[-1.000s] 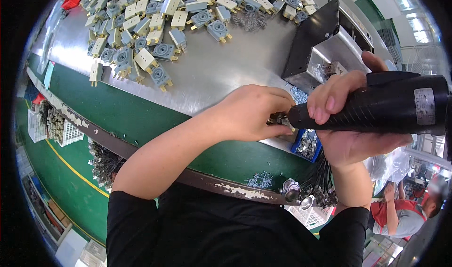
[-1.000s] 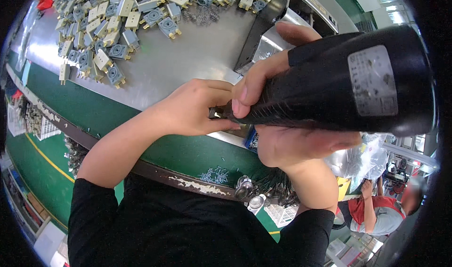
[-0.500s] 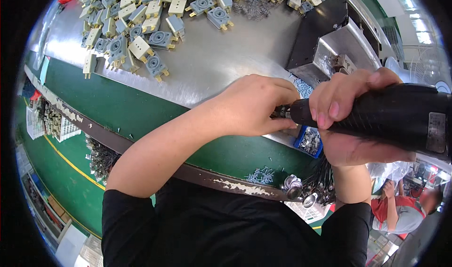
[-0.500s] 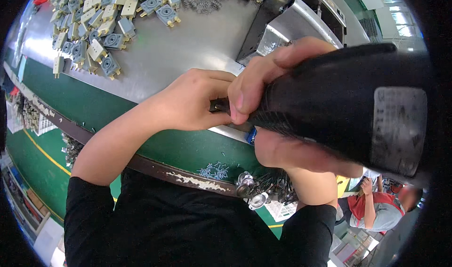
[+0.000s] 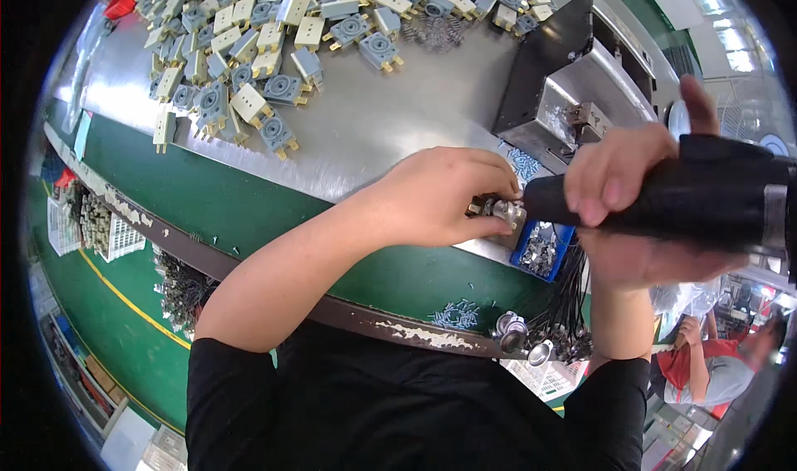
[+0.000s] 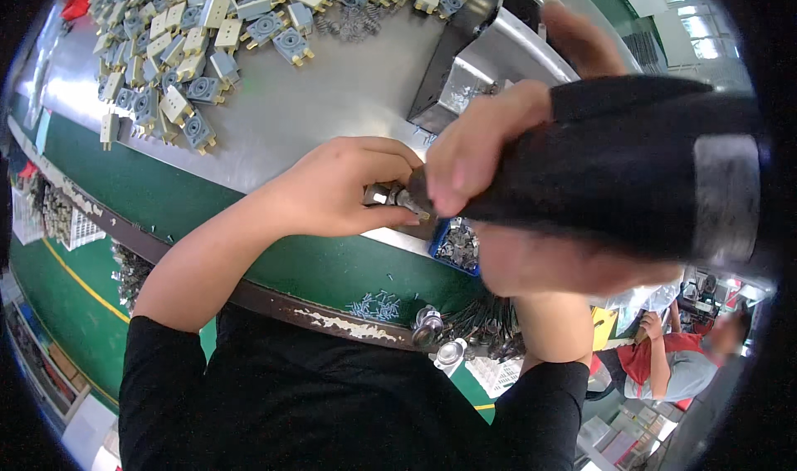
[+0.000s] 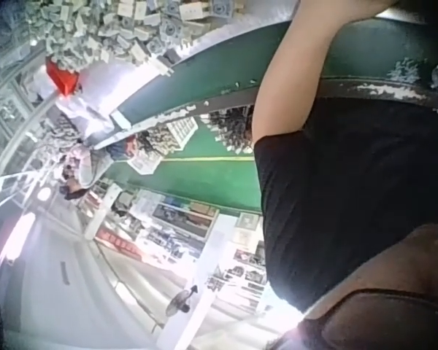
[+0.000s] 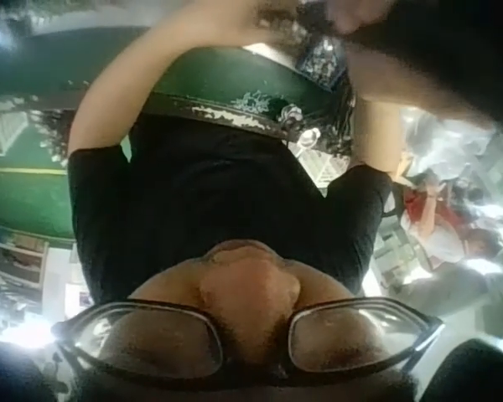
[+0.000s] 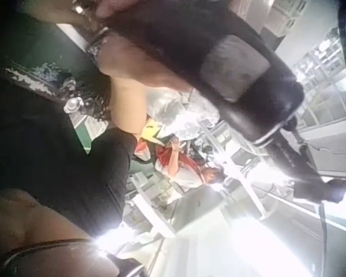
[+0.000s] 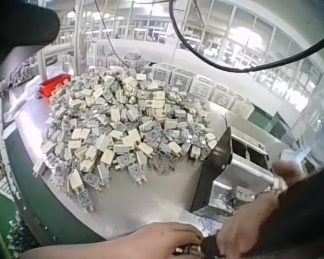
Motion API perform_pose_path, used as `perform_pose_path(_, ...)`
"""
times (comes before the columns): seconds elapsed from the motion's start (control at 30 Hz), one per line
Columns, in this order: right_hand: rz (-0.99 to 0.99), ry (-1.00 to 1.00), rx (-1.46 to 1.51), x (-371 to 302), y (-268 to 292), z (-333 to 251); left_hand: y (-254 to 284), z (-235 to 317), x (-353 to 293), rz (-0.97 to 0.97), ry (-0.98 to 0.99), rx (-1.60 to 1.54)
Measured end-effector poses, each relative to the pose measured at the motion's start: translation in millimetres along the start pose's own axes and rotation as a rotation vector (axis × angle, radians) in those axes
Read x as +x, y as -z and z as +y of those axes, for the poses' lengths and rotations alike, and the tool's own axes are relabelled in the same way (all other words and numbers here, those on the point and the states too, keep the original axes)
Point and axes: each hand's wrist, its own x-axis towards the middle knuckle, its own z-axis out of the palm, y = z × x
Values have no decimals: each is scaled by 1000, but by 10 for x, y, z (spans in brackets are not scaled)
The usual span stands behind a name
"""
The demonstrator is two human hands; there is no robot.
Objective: Assembling small electrical components using an electric screwdriver on a production line.
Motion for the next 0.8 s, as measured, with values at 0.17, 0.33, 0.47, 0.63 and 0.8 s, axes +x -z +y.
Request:
perform_pose_path(0.17, 158, -23, -313, 5, 208, -98, -45, -13, -8, 53, -112, 61)
perform_pose_path(0.33, 209, -166, -543, -57, 230, -214, -95, 59, -24, 140, -300, 170)
perform_pose_path(0.47, 79, -262, -847, -168, 305, -379, -148, 130, -60, 104, -227, 123)
perform_pose_path(0.63, -72, -643, -1364, -296, 185, -660, -143, 159, -71, 80, -223, 131)
perform_pose_path(0.8, -441, -281, -1338, -704, 127, -385, -199, 203, -105, 114, -266, 174)
